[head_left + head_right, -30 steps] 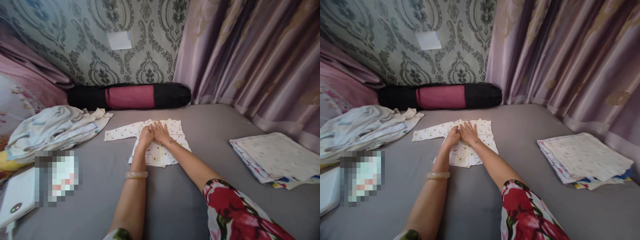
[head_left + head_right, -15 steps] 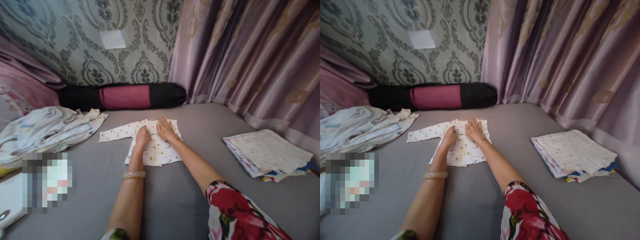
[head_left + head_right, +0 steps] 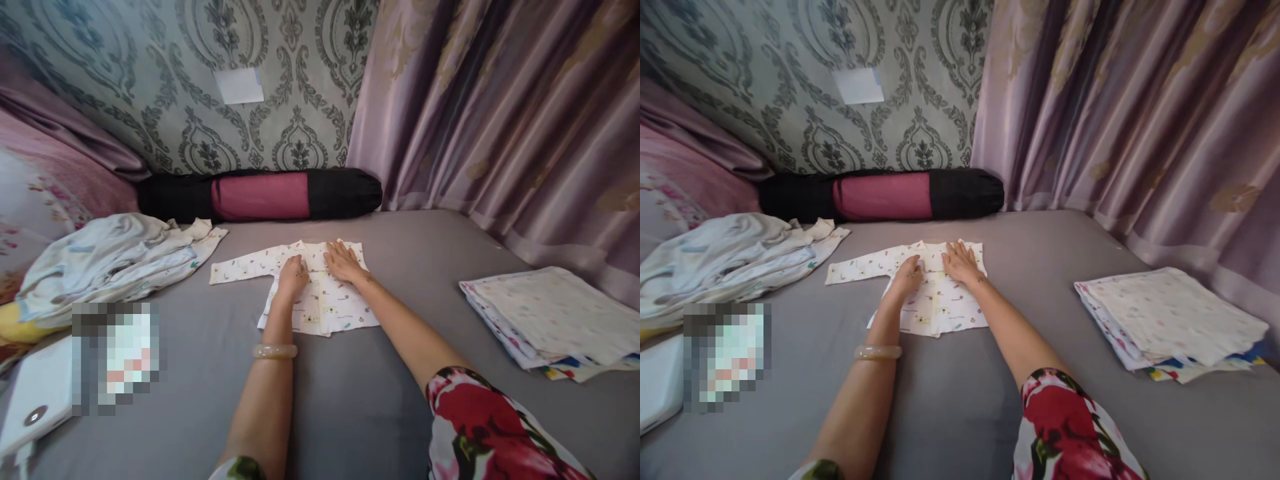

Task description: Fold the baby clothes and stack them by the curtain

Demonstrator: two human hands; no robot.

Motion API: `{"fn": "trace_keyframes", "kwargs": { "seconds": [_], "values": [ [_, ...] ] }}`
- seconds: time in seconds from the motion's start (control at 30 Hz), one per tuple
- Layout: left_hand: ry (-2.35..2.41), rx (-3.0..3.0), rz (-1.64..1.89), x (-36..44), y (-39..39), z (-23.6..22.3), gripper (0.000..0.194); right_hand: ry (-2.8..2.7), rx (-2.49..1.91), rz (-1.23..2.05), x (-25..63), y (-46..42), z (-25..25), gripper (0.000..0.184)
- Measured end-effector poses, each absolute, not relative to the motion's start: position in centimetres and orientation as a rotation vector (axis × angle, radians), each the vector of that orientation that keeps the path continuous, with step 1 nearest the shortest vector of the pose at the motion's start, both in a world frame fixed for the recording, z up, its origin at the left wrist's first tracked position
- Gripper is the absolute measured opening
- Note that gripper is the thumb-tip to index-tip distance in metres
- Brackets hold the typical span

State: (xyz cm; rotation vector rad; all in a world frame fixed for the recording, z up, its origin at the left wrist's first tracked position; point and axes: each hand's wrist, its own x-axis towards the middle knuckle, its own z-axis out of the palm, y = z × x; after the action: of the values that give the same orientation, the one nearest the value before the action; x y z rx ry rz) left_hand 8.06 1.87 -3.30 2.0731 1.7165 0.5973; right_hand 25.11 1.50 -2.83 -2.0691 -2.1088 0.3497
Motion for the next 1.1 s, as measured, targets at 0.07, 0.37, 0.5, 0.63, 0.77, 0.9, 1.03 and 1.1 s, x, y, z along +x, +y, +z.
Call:
{"fn": "trace_keyframes", "kwargs": {
  "seconds": [0.07,0.37,0.5,0.63,0.77,0.9,1.03,1.1],
  "values": [
    [1.702,2.050,0.616,7.9,1.9,-3.3,0.054,-2.047,-2.116,0.263,26.0,1.7,-2.9,0.062],
    [1.666,1.954,0.654,7.2,1.9,-2.5,0.047,-1.970,-2.271,0.249,27.9,2.4,-4.0,0.067],
    [1.702,1.785,0.833,5.7,2.3,-1.7,0.041,-1.964,-2.266,0.215,27.1,2.5,-2.9,0.062],
    [1.836,1.619,1.027,3.2,2.6,-1.3,0.036,-2.131,-1.980,0.059,23.6,2.4,-2.2,0.056],
    [2.033,1.462,1.105,1.0,2.5,-1.3,0.037,-2.385,-1.727,0.150,19.0,2.7,-2.4,0.055],
    [2.347,1.310,1.105,-0.4,1.8,-1.0,0.040,-2.439,-1.733,0.266,16.3,3.9,-2.9,0.060],
    [2.567,0.972,1.095,-1.1,1.3,-0.8,0.048,-2.381,-1.825,0.350,15.7,4.9,-3.2,0.063],
    [2.607,0.828,1.079,-1.4,1.3,-0.8,0.048,-2.369,-1.831,0.352,15.7,5.1,-3.3,0.062]
  ]
}}
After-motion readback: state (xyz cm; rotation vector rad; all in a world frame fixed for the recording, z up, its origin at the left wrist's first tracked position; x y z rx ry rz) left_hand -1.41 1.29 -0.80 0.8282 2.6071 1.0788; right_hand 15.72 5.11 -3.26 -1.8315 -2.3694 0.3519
